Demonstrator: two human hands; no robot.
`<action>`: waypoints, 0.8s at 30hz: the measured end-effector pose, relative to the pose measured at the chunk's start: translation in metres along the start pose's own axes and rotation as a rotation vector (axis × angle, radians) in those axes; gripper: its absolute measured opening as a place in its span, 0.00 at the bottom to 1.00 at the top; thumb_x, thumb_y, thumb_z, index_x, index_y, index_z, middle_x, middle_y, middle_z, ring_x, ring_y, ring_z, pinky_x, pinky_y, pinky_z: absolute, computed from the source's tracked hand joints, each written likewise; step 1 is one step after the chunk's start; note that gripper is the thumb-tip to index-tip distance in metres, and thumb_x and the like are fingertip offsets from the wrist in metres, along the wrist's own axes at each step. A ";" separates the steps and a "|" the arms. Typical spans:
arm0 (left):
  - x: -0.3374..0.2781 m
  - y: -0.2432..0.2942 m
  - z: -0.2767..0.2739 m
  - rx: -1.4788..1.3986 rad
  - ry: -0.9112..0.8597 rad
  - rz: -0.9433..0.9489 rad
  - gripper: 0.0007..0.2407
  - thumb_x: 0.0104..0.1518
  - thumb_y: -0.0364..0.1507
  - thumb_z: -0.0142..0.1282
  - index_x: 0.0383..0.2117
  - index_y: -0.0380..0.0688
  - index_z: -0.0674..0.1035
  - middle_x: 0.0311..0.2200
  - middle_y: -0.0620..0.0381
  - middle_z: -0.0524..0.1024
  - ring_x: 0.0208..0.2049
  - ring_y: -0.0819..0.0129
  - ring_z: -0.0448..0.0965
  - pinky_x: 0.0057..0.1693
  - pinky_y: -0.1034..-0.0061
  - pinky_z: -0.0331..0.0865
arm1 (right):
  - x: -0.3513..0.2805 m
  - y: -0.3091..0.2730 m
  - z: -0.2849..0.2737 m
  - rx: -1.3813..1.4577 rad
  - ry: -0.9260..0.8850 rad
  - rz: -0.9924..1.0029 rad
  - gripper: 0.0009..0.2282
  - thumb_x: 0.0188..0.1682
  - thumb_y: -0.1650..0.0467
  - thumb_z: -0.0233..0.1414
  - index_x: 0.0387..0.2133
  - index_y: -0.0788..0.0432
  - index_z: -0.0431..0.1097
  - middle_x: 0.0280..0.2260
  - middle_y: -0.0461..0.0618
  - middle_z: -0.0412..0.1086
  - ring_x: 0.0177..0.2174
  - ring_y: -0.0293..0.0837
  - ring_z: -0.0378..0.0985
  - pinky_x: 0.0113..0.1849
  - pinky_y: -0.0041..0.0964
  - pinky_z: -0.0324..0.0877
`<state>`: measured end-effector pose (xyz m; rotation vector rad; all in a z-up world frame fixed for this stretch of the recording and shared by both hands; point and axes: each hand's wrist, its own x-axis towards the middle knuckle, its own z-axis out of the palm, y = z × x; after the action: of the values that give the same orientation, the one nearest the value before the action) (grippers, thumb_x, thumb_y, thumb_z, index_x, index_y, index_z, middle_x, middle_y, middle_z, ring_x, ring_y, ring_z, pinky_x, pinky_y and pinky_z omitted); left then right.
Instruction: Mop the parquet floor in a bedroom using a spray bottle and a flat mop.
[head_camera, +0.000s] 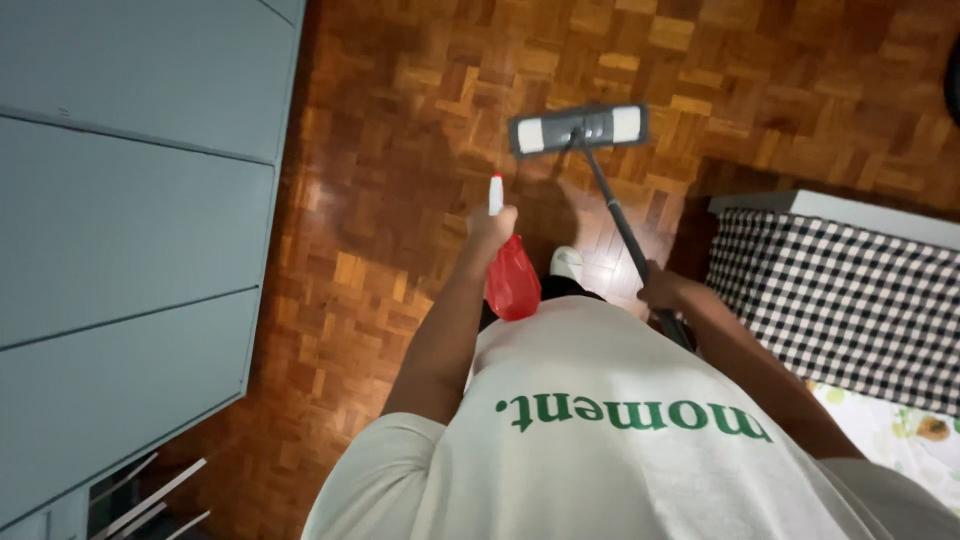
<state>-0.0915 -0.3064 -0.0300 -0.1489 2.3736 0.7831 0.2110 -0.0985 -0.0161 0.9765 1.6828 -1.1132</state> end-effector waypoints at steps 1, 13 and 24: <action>0.008 -0.003 0.008 -0.007 0.007 0.004 0.20 0.38 0.43 0.66 0.38 0.50 0.85 0.36 0.57 0.84 0.47 0.61 0.83 0.50 0.70 0.77 | -0.006 -0.007 -0.003 -0.005 0.006 -0.006 0.40 0.45 0.66 0.53 0.71 0.62 0.39 0.46 0.78 0.70 0.35 0.67 0.83 0.27 0.60 0.77; -0.058 0.020 -0.021 0.063 -0.026 -0.040 0.24 0.47 0.45 0.56 0.42 0.37 0.84 0.43 0.48 0.83 0.53 0.54 0.79 0.56 0.66 0.73 | -0.040 -0.040 -0.022 0.106 0.012 0.057 0.36 0.48 0.75 0.49 0.70 0.66 0.37 0.48 0.79 0.63 0.32 0.64 0.80 0.22 0.50 0.78; -0.108 0.029 -0.054 -0.144 0.003 -0.029 0.26 0.41 0.45 0.61 0.43 0.36 0.83 0.42 0.43 0.81 0.53 0.49 0.78 0.57 0.57 0.72 | -0.015 -0.015 -0.021 0.067 0.035 -0.012 0.33 0.48 0.73 0.52 0.68 0.69 0.47 0.44 0.75 0.66 0.28 0.62 0.80 0.22 0.59 0.78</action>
<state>-0.0422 -0.3225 0.0828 -0.2439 2.3123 0.9400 0.1972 -0.0851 0.0064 1.0350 1.6901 -1.1733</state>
